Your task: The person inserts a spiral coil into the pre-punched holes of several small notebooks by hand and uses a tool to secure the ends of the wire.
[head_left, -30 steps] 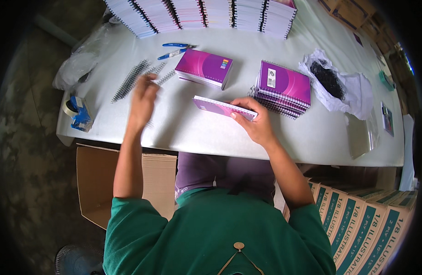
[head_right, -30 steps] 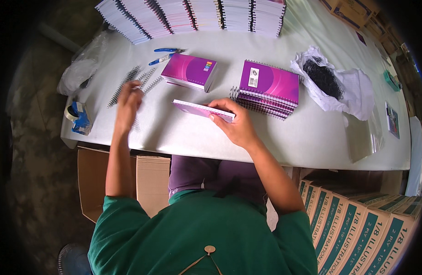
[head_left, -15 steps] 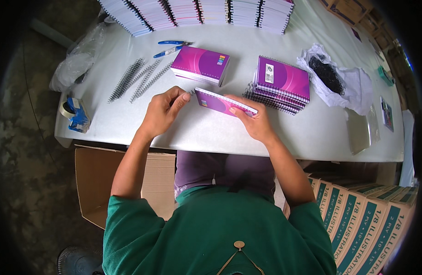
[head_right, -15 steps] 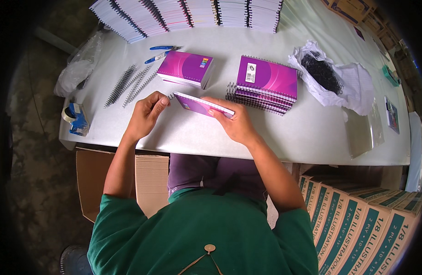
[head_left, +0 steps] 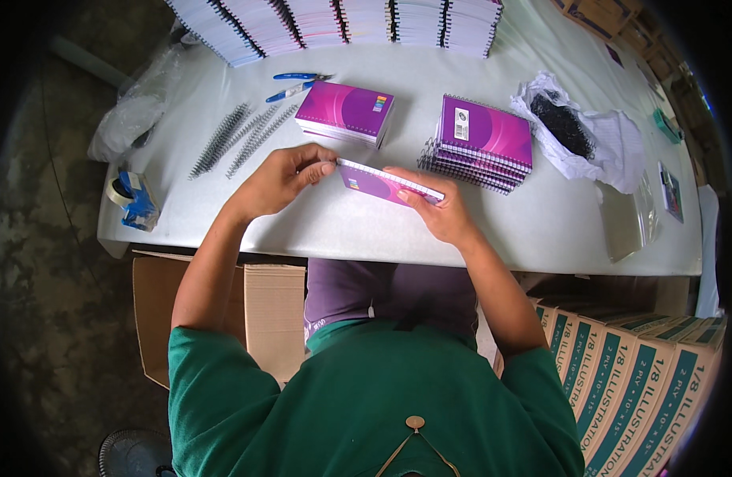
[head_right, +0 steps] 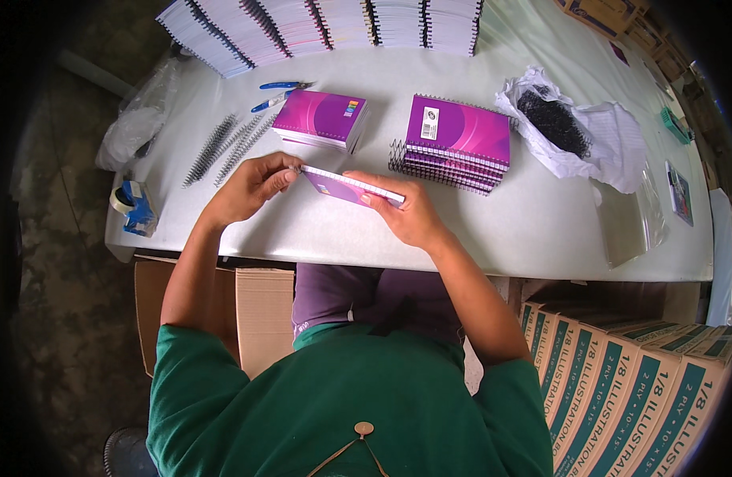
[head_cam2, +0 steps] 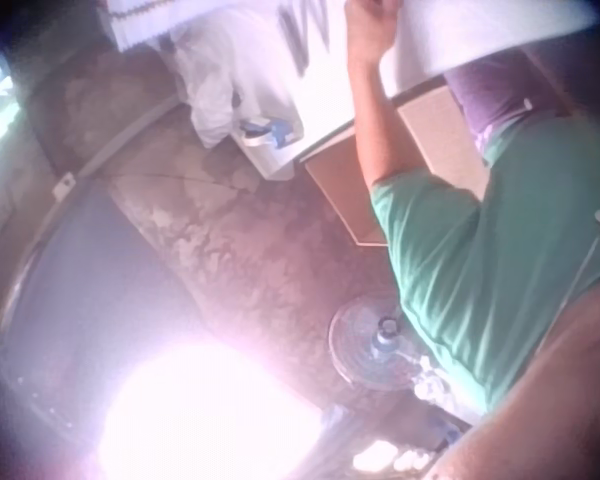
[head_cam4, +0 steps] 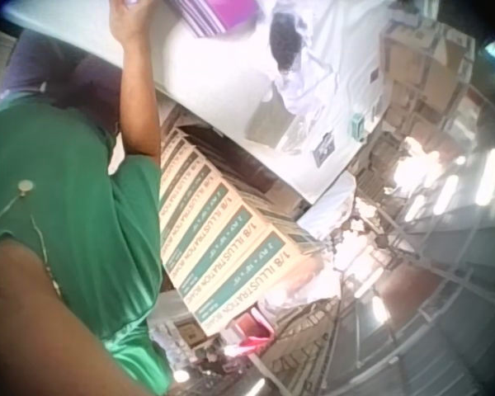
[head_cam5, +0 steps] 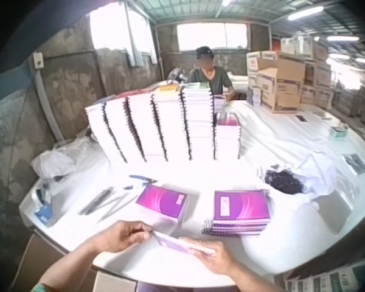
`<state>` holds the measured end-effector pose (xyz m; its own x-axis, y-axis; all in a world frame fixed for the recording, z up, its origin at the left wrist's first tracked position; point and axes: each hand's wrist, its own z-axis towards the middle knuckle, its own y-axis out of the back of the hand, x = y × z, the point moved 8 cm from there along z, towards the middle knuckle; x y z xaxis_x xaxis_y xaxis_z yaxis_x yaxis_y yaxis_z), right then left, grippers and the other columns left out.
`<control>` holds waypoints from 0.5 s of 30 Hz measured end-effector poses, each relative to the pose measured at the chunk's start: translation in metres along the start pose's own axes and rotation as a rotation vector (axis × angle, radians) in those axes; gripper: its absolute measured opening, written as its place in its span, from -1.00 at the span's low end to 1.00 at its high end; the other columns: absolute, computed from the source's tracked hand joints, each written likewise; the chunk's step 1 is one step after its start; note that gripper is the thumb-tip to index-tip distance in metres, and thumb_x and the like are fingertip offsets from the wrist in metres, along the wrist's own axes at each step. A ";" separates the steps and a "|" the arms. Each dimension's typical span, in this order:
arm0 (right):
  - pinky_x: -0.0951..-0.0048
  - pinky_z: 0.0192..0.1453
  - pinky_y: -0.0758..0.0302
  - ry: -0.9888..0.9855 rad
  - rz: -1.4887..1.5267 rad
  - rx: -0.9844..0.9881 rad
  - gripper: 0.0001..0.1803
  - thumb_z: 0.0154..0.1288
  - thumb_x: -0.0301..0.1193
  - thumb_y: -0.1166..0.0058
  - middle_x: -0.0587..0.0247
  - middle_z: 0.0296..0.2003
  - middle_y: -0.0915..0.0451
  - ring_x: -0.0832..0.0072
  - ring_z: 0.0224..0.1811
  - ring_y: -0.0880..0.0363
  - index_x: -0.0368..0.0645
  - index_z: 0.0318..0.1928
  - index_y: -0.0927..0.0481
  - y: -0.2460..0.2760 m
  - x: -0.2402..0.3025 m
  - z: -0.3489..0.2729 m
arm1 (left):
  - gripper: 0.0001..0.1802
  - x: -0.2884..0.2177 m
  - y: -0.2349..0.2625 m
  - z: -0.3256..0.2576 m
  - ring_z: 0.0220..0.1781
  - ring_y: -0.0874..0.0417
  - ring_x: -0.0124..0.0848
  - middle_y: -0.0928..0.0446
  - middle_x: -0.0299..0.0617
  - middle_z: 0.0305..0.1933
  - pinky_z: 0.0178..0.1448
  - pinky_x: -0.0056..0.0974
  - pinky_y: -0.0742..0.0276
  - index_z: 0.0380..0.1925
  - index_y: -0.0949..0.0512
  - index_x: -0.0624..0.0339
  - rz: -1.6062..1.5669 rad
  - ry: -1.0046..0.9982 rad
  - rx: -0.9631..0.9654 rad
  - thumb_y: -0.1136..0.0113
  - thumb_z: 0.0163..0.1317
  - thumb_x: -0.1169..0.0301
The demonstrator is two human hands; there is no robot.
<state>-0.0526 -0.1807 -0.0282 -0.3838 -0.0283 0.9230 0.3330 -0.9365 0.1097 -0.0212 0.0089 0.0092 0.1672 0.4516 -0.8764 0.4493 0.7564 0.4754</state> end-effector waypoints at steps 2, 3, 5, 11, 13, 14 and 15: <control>0.58 -0.02 -0.47 -0.026 0.009 0.033 -0.68 0.30 -0.53 0.00 0.23 -0.08 -0.62 0.63 -0.14 -0.53 -0.18 0.06 -0.53 -0.001 0.002 -0.001 | -0.72 0.002 0.001 0.000 -0.44 -0.35 -0.59 -0.43 -0.33 -0.44 -0.30 -0.44 -0.33 -0.28 -0.52 0.31 0.005 0.090 0.021 -0.12 0.28 0.25; 0.58 -0.01 -0.46 -0.041 0.012 0.048 -0.69 0.31 -0.53 0.01 0.24 -0.08 -0.62 0.63 -0.14 -0.53 -0.18 0.06 -0.53 -0.001 0.002 -0.002 | -0.71 0.003 0.000 -0.001 -0.43 -0.36 -0.59 -0.44 -0.32 -0.43 -0.30 -0.44 -0.33 -0.30 -0.52 0.31 0.007 0.134 0.032 -0.10 0.29 0.24; 0.58 0.00 -0.45 -0.055 0.007 0.052 -0.69 0.32 -0.52 0.02 0.24 -0.09 -0.62 0.63 -0.14 -0.53 -0.17 0.06 -0.53 0.000 0.001 -0.003 | -0.73 0.006 -0.001 0.000 -0.43 -0.33 -0.62 -0.40 -0.36 -0.46 -0.32 -0.47 -0.29 -0.31 -0.52 0.28 -0.018 0.207 0.067 -0.11 0.29 0.25; 0.58 0.03 -0.44 -0.075 0.048 0.067 -0.69 0.30 -0.52 0.00 0.25 -0.08 -0.62 0.63 -0.11 -0.52 -0.18 0.06 -0.54 -0.002 -0.001 -0.004 | -0.87 -0.017 0.002 0.002 -0.40 -0.35 -0.61 -0.42 -0.38 -0.45 -0.30 -0.46 -0.31 -0.32 -0.52 0.21 0.041 -0.097 -0.008 -0.21 0.20 0.40; 0.57 0.03 -0.44 -0.063 0.047 0.059 -0.68 0.29 -0.52 -0.02 0.24 -0.08 -0.61 0.63 -0.11 -0.51 -0.18 0.06 -0.53 -0.002 0.000 -0.006 | -0.85 -0.025 0.003 0.002 -0.35 -0.40 -0.58 -0.45 -0.36 -0.39 -0.25 -0.44 -0.35 -0.29 -0.52 0.19 0.135 -0.083 0.020 -0.25 0.15 0.45; 0.57 0.04 -0.44 -0.060 0.038 0.061 -0.68 0.28 -0.52 -0.03 0.24 -0.08 -0.61 0.63 -0.10 -0.51 -0.18 0.06 -0.53 -0.002 0.000 -0.006 | -0.83 -0.026 0.002 0.002 -0.32 -0.42 -0.57 -0.47 -0.34 -0.34 -0.23 -0.43 -0.36 -0.26 -0.52 0.19 0.139 -0.034 0.050 -0.26 0.14 0.47; 0.57 0.04 -0.44 -0.057 0.029 0.063 -0.67 0.28 -0.52 -0.03 0.24 -0.07 -0.61 0.63 -0.10 -0.51 -0.18 0.06 -0.53 -0.002 0.000 -0.006 | -0.80 -0.024 0.001 0.002 -0.29 -0.44 -0.56 -0.48 -0.32 -0.30 -0.20 -0.42 -0.37 -0.23 -0.52 0.19 0.142 0.015 0.081 -0.26 0.12 0.48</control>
<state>-0.0587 -0.1810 -0.0305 -0.3244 -0.0334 0.9453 0.3974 -0.9117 0.1042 -0.0230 -0.0025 0.0300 0.2209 0.5585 -0.7996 0.4915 0.6443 0.5859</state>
